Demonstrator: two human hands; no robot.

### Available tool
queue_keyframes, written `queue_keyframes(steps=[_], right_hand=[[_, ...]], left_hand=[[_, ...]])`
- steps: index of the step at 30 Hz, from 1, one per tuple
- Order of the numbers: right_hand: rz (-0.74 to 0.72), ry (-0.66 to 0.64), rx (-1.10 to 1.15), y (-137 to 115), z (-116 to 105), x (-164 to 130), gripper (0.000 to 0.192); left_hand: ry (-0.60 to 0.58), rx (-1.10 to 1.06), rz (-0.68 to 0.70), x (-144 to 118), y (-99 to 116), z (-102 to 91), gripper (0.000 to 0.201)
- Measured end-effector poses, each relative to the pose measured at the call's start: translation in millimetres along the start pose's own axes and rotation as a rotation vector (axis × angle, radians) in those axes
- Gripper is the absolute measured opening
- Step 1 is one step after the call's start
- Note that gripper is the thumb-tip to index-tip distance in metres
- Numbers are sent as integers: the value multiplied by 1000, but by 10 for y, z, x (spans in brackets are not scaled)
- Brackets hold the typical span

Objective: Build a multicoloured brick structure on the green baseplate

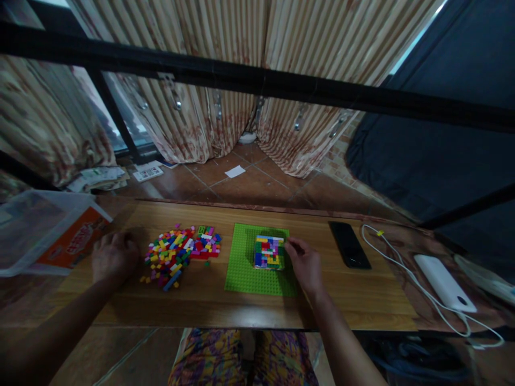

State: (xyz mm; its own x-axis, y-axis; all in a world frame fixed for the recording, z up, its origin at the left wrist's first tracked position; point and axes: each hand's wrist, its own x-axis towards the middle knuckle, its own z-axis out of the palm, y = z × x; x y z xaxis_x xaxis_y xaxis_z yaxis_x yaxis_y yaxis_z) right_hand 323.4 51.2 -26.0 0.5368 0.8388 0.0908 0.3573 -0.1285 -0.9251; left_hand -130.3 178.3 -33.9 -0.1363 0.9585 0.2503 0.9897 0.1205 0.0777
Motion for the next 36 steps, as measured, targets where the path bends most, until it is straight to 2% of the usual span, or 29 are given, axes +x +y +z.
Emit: queue_keyframes(steps=[9,14,19,25,31,34,36], right_hand=[[196,-33,181,-60,213,83,58],[291,-45,300,-57,256,61,51],[251,-27,291,-49,264,50,46],[160,-1,187,-68,286,25,49],[188,-48,220,-58,252,13,53],[173,34,251,-28,180,1,55],[130,133,178,-46,116,-52,56]], left_hand=[[14,-17,6,9,0,11,39],[16,25,-6,14,-5,32,39],[38,22,1,12,-21,66,38],[31,7,-5,1,-2,39,37],[58,-86,-7,-5,-16,54,36],[84,-133,11,-6,-34,80,35],[89,-137,9,-6,-41,91,36]])
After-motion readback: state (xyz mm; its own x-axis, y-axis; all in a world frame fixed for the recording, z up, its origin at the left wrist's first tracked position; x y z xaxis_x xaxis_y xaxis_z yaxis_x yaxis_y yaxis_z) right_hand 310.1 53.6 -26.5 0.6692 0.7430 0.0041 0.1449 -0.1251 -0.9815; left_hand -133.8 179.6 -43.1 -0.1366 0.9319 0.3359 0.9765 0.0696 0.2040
